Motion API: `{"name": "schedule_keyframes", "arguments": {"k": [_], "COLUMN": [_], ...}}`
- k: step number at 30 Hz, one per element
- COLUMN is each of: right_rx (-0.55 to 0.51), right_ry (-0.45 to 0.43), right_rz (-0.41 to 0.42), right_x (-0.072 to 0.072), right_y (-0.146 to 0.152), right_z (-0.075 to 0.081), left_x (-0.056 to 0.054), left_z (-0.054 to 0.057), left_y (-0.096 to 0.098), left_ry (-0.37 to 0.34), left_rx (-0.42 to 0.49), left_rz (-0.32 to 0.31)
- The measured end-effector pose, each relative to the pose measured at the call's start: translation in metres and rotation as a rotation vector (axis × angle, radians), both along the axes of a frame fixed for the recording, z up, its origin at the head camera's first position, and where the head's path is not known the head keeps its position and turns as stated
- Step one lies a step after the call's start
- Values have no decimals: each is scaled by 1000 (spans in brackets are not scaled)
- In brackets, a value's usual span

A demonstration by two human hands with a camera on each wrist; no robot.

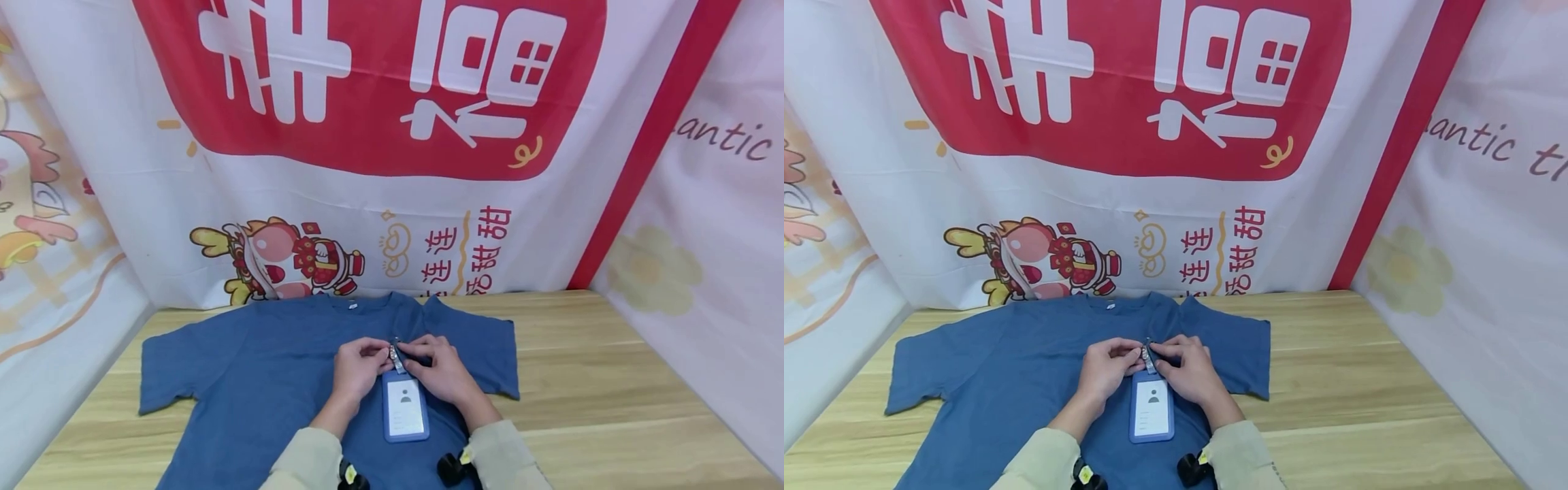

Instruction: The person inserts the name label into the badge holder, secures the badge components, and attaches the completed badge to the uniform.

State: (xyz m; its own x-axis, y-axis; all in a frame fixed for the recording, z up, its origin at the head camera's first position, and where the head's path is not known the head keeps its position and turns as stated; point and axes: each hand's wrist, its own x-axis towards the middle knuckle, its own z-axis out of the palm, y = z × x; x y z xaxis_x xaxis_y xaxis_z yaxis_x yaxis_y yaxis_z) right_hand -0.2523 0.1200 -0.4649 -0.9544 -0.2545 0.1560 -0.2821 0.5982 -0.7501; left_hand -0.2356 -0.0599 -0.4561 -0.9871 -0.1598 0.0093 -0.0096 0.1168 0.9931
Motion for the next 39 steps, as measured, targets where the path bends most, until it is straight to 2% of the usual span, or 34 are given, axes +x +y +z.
{"name": "schedule_keyframes", "arguments": {"k": [3,10,14,21,30,39], "right_rx": [-4,-48,-53,-61,-55,-14], "right_ry": [-3,-13,-6,11,19,40], "right_rz": [-5,-27,-26,-27,-15,4], "right_x": [0,-1,-1,-1,0,1], "right_y": [0,0,-1,-1,-2,-1], "right_z": [0,1,1,0,0,0], "left_x": [-3,-10,-11,-11,-12,-14], "left_z": [-2,1,4,8,11,9], "left_y": [-1,4,7,10,9,9], "left_ry": [-15,27,75,109,118,119], "left_rx": [39,-30,-117,-284,-340,-322], "left_rz": [1,20,32,17,-22,-30]}}
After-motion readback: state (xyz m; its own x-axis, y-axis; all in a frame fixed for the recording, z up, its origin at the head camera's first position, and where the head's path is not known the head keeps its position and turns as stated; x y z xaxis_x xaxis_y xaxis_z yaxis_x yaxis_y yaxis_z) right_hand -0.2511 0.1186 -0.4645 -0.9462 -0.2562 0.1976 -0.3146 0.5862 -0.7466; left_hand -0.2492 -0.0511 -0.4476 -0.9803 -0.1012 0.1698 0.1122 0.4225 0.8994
